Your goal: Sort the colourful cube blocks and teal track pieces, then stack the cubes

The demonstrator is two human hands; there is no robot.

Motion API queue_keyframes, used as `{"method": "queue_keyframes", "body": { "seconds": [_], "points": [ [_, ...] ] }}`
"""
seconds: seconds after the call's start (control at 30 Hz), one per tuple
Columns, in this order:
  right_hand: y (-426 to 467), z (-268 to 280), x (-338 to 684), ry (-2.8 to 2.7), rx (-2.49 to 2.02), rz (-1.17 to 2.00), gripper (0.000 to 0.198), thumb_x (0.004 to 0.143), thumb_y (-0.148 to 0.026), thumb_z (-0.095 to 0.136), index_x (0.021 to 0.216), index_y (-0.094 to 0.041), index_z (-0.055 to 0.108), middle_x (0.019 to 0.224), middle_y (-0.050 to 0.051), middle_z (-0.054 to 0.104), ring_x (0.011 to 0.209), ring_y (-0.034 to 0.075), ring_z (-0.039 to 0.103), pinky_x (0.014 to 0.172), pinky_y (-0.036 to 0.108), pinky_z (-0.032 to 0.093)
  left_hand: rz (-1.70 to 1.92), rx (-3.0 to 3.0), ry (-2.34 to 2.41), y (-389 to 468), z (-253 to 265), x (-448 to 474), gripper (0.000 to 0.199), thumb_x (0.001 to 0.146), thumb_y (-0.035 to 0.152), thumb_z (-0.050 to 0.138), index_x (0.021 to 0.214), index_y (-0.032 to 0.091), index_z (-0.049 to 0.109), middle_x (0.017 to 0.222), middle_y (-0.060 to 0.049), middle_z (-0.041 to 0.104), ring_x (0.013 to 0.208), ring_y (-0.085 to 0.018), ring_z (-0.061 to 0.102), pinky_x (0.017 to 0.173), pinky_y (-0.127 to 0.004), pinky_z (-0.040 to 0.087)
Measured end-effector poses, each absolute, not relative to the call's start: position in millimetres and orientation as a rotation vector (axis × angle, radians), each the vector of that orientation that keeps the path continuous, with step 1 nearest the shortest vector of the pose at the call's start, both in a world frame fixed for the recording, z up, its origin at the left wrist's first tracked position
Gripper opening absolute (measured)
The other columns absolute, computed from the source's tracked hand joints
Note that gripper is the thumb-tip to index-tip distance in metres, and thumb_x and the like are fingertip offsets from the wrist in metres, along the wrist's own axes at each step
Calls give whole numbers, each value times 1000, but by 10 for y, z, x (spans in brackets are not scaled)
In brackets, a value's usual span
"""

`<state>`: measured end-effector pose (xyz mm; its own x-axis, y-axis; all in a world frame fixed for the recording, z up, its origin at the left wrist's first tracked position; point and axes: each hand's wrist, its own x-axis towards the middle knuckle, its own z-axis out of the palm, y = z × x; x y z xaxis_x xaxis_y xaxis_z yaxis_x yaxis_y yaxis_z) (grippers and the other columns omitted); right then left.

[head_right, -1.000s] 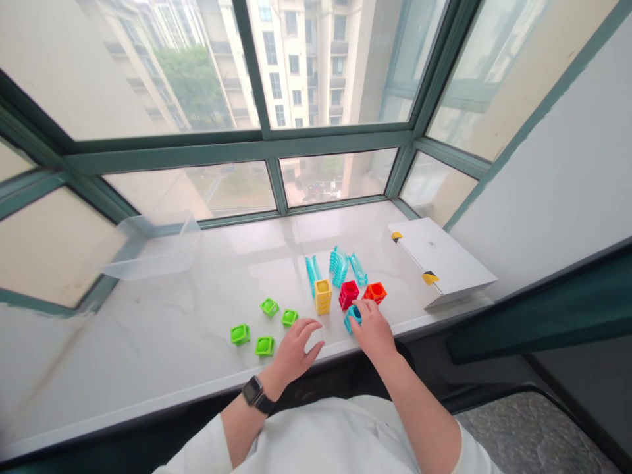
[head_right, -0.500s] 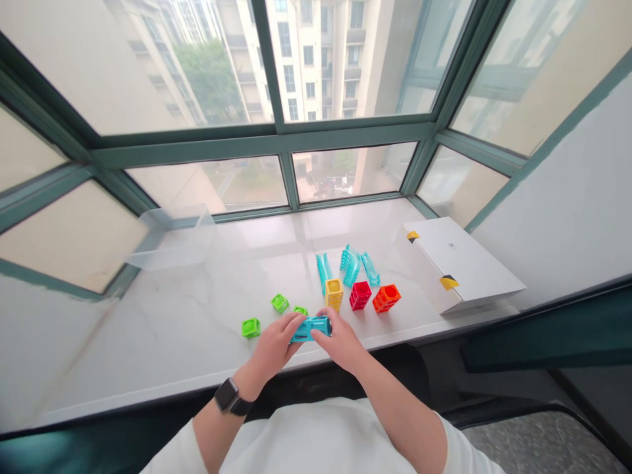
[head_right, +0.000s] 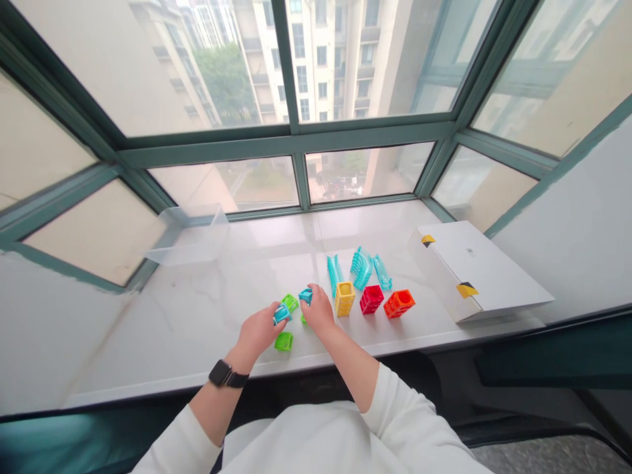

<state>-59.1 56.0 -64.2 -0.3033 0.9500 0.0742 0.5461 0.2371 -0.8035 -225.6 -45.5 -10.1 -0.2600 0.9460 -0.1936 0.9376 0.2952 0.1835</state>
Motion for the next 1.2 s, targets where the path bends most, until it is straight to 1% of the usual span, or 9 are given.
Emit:
{"method": "queue_keyframes", "body": {
  "seconds": [0.07, 0.17, 0.43, 0.6, 0.73, 0.83, 0.97, 1.07, 1.2],
  "points": [
    [660, -751, -679, -1941, -1431, 911, 46, 86, -21, 62, 131, -21, 56, 128, 11, 67, 122, 26, 63, 107, 40, 49, -22, 1711, 2294, -415, -92, -2228, 35, 93, 40, 64, 125, 26, 62, 104, -9, 78, 93, -28, 76, 73, -32, 51],
    [736, -858, -750, -1949, -1455, 912, 45, 85, -18, 60, 131, -21, 57, 127, 11, 66, 121, 26, 63, 107, 38, 49, -38, 1737, 2268, -385, -85, -2218, 31, 90, 36, 66, 119, 25, 65, 110, -10, 77, 97, -28, 75, 76, -32, 51],
    [725, -971, -750, -2051, -1453, 897, 48, 86, -16, 59, 134, -18, 59, 128, 13, 64, 122, 26, 61, 108, 38, 47, -58, 1739, 2226, -421, -69, -2299, 34, 85, 35, 71, 118, 29, 68, 116, -8, 77, 104, -26, 74, 78, -30, 51],
    [624, -913, -690, -2160, -1342, 824, 53, 90, -21, 65, 142, -22, 59, 144, 13, 57, 135, 28, 52, 117, 43, 39, -41, 1749, 2193, -443, -72, -2326, 35, 84, 40, 75, 117, 29, 70, 115, -7, 77, 105, -28, 73, 79, -32, 52],
    [526, -836, -685, -2433, -1087, 665, 36, 96, -24, 64, 131, -31, 70, 157, 9, 50, 148, 31, 39, 124, 54, 27, -28, 1743, 2182, -479, -69, -2365, 35, 85, 40, 75, 118, 30, 72, 117, -6, 76, 103, -26, 74, 79, -32, 52],
    [484, -826, -701, -2508, -1100, 630, 30, 97, -28, 65, 125, -30, 74, 157, 11, 50, 151, 34, 37, 125, 60, 23, 81, 1690, 2210, -526, -55, -2477, 35, 88, 45, 73, 120, 30, 71, 117, -5, 76, 100, -23, 74, 81, -31, 53],
    [430, -851, -718, -2474, -1108, 644, 37, 96, -36, 68, 132, -27, 70, 160, 14, 47, 153, 36, 33, 125, 63, 21, 349, 1519, 2321, -590, -75, -2718, 32, 96, 48, 62, 115, 24, 72, 113, -6, 77, 101, -22, 73, 86, -31, 53],
    [341, -765, -697, -2400, -1041, 653, 38, 95, -34, 69, 132, -25, 69, 157, 15, 50, 152, 36, 36, 126, 64, 23, 482, 1432, 2346, -666, -174, -2871, 35, 98, 49, 56, 112, 22, 72, 110, -7, 77, 101, -23, 72, 90, -34, 54],
    [230, -305, -468, -2253, -773, 565, 33, 96, -22, 63, 128, -25, 70, 145, 11, 61, 147, 30, 45, 124, 55, 35, 616, 1391, 2369, -864, -407, -2989, 42, 98, 54, 49, 113, 22, 71, 114, -9, 74, 109, -27, 70, 97, -39, 53]
  ]
}}
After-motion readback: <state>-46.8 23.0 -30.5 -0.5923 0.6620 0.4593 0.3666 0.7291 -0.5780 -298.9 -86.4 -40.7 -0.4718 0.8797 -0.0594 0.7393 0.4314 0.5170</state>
